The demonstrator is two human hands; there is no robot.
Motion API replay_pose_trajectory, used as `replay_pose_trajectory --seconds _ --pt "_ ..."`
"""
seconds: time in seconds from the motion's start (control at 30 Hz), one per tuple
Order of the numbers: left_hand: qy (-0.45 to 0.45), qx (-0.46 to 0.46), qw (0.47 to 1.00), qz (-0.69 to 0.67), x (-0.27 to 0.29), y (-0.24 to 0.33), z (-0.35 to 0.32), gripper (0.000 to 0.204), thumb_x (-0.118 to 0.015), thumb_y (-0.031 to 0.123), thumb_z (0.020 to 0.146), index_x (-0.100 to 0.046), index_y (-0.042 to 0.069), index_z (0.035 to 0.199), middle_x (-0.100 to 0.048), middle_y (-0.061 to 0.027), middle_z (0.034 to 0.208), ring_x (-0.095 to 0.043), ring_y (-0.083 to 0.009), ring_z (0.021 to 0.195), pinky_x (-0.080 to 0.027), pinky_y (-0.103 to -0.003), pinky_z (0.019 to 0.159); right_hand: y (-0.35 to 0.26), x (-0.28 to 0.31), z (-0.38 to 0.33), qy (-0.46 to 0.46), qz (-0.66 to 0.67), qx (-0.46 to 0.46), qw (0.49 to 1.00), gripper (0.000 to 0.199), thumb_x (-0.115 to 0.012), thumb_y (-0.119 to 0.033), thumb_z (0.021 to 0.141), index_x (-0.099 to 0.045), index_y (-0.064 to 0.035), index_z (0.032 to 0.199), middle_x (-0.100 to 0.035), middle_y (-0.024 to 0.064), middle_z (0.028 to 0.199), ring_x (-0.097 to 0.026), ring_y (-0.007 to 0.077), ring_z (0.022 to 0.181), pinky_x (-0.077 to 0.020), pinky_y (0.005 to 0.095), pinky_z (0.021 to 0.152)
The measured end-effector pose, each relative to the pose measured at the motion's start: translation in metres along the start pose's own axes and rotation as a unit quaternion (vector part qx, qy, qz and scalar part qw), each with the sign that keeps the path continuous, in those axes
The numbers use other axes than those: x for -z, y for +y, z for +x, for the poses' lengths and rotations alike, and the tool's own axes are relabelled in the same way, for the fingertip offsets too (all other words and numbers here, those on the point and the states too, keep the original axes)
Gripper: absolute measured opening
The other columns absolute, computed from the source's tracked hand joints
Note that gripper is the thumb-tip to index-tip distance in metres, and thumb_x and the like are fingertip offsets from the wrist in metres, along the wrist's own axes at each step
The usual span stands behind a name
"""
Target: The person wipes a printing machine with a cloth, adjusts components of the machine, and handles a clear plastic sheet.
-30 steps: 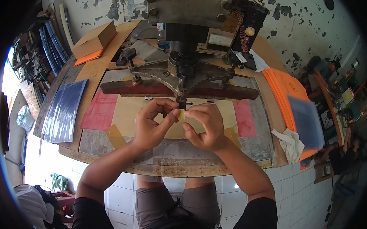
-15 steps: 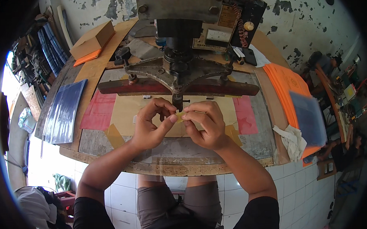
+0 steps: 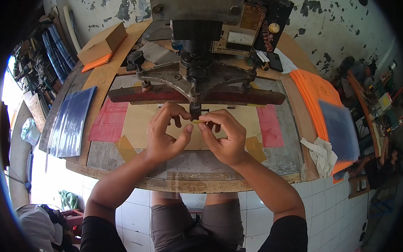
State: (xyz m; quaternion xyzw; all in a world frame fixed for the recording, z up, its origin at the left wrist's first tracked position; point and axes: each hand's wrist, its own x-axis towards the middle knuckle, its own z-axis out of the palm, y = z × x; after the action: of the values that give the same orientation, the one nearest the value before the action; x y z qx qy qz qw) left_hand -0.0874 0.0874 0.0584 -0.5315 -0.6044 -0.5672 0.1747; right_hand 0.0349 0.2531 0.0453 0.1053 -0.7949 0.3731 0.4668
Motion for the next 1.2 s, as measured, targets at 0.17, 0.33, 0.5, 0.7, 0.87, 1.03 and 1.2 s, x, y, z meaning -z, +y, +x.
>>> replay_pose_trajectory --seconds 0.17,0.33,0.5,0.7,0.87,1.03,1.2 --pt "0.001 0.019 0.999 0.033 -0.005 -0.004 -0.003 0.019 -0.084 0.007 0.083 -0.068 0.006 0.094 -0.070 -0.0045 0.092 -0.062 -0.0186 0.066 -0.050 -0.034 0.060 0.011 -0.008 -0.009 0.025 0.052 -0.051 0.997 0.032 -0.083 0.000 0.096 -0.065 -0.0039 0.122 -0.078 0.0069 0.102 -0.069 0.0096 0.081 -0.0499 0.0261 0.065" --pt "0.003 0.029 0.999 0.039 -0.006 -0.006 -0.005 0.017 -0.084 0.006 0.085 -0.068 0.005 0.090 -0.070 -0.0047 0.089 -0.062 -0.0186 0.064 -0.049 -0.034 0.058 0.010 -0.009 -0.008 0.024 0.046 -0.048 0.998 0.029 -0.083 0.000 0.096 -0.064 -0.0047 0.118 -0.078 0.0060 0.099 -0.069 0.0083 0.078 -0.0493 0.0254 0.063" --pt "-0.037 0.095 0.995 -0.003 -0.005 -0.004 -0.007 0.013 -0.079 0.002 0.093 -0.067 0.001 0.094 -0.069 -0.0064 0.091 -0.062 -0.0161 0.073 -0.051 -0.031 0.066 0.007 -0.010 -0.005 0.038 -0.002 -0.042 0.998 0.027 -0.084 0.001 0.095 -0.066 -0.0050 0.114 -0.078 0.0050 0.096 -0.068 0.0071 0.072 -0.0478 0.0243 0.059" --pt "-0.026 0.145 0.989 -0.031 -0.005 0.000 -0.005 0.015 -0.080 0.008 0.096 -0.066 0.004 0.094 -0.067 -0.0026 0.089 -0.059 -0.0112 0.074 -0.045 -0.029 0.066 0.007 -0.012 -0.002 0.052 0.009 -0.029 0.998 0.026 -0.085 0.001 0.094 -0.066 -0.0048 0.112 -0.078 0.0046 0.094 -0.067 0.0065 0.070 -0.0470 0.0237 0.058" --pt "-0.025 0.152 0.987 -0.044 -0.005 -0.002 -0.004 0.016 -0.080 0.009 0.096 -0.066 0.005 0.094 -0.066 -0.0020 0.088 -0.057 -0.0105 0.074 -0.043 -0.029 0.066 0.010 -0.011 -0.002 0.055 0.007 -0.025 0.998 0.025 -0.085 0.001 0.095 -0.067 -0.0047 0.111 -0.078 0.0048 0.094 -0.066 0.0061 0.070 -0.0464 0.0235 0.057" --pt "-0.030 0.163 0.985 -0.056 -0.004 -0.005 -0.005 0.016 -0.080 0.009 0.096 -0.065 0.004 0.094 -0.066 -0.0023 0.088 -0.057 -0.0106 0.074 -0.046 -0.029 0.067 0.008 -0.011 0.000 0.054 0.006 -0.021 0.998 0.025 -0.085 0.002 0.095 -0.067 -0.0049 0.111 -0.078 0.0049 0.095 -0.066 0.0061 0.069 -0.0459 0.0235 0.057" --pt "-0.035 0.155 0.986 -0.052 -0.004 -0.005 -0.004 0.016 -0.080 0.008 0.096 -0.065 0.004 0.094 -0.066 -0.0030 0.088 -0.057 -0.0107 0.074 -0.047 -0.029 0.068 0.010 -0.010 -0.001 0.053 0.011 -0.022 0.998 0.025 -0.084 0.002 0.095 -0.067 -0.0053 0.111 -0.078 0.0055 0.098 -0.066 0.0061 0.071 -0.0463 0.0236 0.058"
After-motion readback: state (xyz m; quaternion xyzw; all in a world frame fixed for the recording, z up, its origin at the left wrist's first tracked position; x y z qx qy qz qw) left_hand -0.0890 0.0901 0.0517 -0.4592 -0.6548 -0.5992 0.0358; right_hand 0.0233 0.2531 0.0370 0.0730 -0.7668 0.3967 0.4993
